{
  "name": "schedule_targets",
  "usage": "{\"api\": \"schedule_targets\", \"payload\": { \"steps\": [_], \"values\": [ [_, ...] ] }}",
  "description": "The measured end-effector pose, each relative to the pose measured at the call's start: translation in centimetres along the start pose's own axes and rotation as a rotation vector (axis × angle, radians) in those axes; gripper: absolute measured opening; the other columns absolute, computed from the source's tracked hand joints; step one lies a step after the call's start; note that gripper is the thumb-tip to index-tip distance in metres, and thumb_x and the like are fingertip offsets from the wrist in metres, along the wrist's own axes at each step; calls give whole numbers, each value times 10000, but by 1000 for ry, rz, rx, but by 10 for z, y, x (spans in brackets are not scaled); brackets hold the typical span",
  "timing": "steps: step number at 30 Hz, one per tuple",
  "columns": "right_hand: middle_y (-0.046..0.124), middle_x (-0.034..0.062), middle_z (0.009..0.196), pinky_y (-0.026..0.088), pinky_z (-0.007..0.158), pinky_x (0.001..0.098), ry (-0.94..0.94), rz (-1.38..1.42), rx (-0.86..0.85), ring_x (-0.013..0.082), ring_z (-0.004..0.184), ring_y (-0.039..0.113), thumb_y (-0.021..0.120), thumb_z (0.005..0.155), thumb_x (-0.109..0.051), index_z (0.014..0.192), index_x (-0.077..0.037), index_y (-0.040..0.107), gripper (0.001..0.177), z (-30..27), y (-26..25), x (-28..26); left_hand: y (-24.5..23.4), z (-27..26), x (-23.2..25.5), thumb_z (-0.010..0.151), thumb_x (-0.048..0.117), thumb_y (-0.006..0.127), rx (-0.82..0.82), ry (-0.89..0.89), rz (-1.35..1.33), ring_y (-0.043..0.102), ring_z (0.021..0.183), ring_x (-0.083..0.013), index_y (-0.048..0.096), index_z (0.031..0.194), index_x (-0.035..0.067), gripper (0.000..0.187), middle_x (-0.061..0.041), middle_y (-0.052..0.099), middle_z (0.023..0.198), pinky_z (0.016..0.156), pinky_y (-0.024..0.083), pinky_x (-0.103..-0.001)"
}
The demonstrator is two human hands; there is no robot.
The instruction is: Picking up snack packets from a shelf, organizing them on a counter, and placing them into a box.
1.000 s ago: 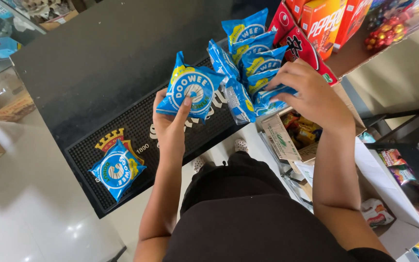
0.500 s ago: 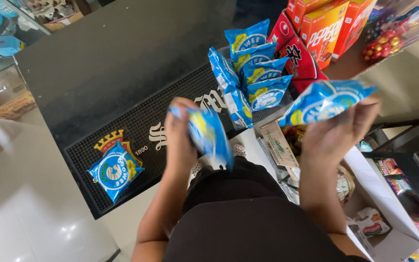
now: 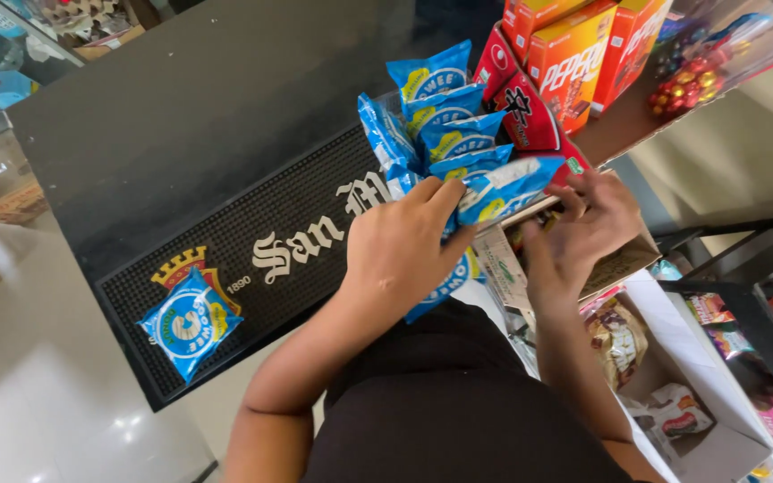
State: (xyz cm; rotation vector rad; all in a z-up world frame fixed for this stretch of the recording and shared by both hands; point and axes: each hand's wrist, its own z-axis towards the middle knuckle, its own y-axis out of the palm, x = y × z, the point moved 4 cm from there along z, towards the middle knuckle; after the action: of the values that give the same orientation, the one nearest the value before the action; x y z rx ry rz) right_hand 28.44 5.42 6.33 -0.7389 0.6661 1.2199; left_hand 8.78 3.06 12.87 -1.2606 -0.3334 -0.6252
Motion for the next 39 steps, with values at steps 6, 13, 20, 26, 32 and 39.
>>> {"api": "schedule_targets", "payload": {
  "steps": [6, 13, 20, 26, 32, 39],
  "values": [
    [489, 146, 1461, 406, 1136, 485, -258, -453, -566, 383, 1352, 442, 837, 826, -101, 1380, -143, 585, 610, 13, 13, 9, 15, 8, -5, 897, 421, 733, -40, -19, 5, 701, 702, -333, 669, 1091, 107, 375, -83, 710, 968, 535, 526, -440],
    [557, 75, 1270, 434, 1098, 466, -498, -590, -506, 329, 1273, 465, 860, 818, -70, 1330, -255, 635, 590, 3, 24, 31, 5, -8, -104, 1069, 229, 627, 406, -242, -627, 579, 832, -99, 581, 1100, 50, 187, -38, 638, 952, 724, 500, -251],
    [490, 99, 1220, 335, 1052, 533, -429, -429, -690, 372, 1215, 411, 881, 773, -274, 1308, -219, 606, 604, 10, 22, 64, 29, -34, -188, 1109, 284, 543, 561, -574, -961, 470, 803, -47, 556, 1132, 83, 203, 13, 554, 970, 687, 437, -217],
    [559, 111, 1162, 339, 1086, 525, -434, -355, -642, 362, 1192, 427, 747, 846, -295, 1252, -133, 627, 453, 33, 21, 39, 27, -51, -189, 994, 309, 680, 481, -671, -840, 560, 838, -56, 566, 1165, 99, 294, 3, 587, 935, 717, 520, -221],
    [640, 72, 1096, 401, 993, 382, -371, -273, -588, 254, 1080, 541, 646, 1045, -132, 1156, -111, 664, 115, 62, 50, -23, 31, -73, -195, 1022, 288, 684, 547, -691, -905, 542, 832, -56, 608, 1159, 95, 249, 13, 598, 922, 679, 459, -220],
    [577, 117, 1231, 505, 966, 337, -180, 5, -758, 246, 1156, 572, 618, 1038, -134, 1287, -40, 590, 268, 62, 115, -59, 11, -88, -151, 1047, 216, 619, 692, -664, -1205, 544, 838, -57, 583, 1176, 117, 166, 2, 607, 983, 663, 427, -207]
  ]
}}
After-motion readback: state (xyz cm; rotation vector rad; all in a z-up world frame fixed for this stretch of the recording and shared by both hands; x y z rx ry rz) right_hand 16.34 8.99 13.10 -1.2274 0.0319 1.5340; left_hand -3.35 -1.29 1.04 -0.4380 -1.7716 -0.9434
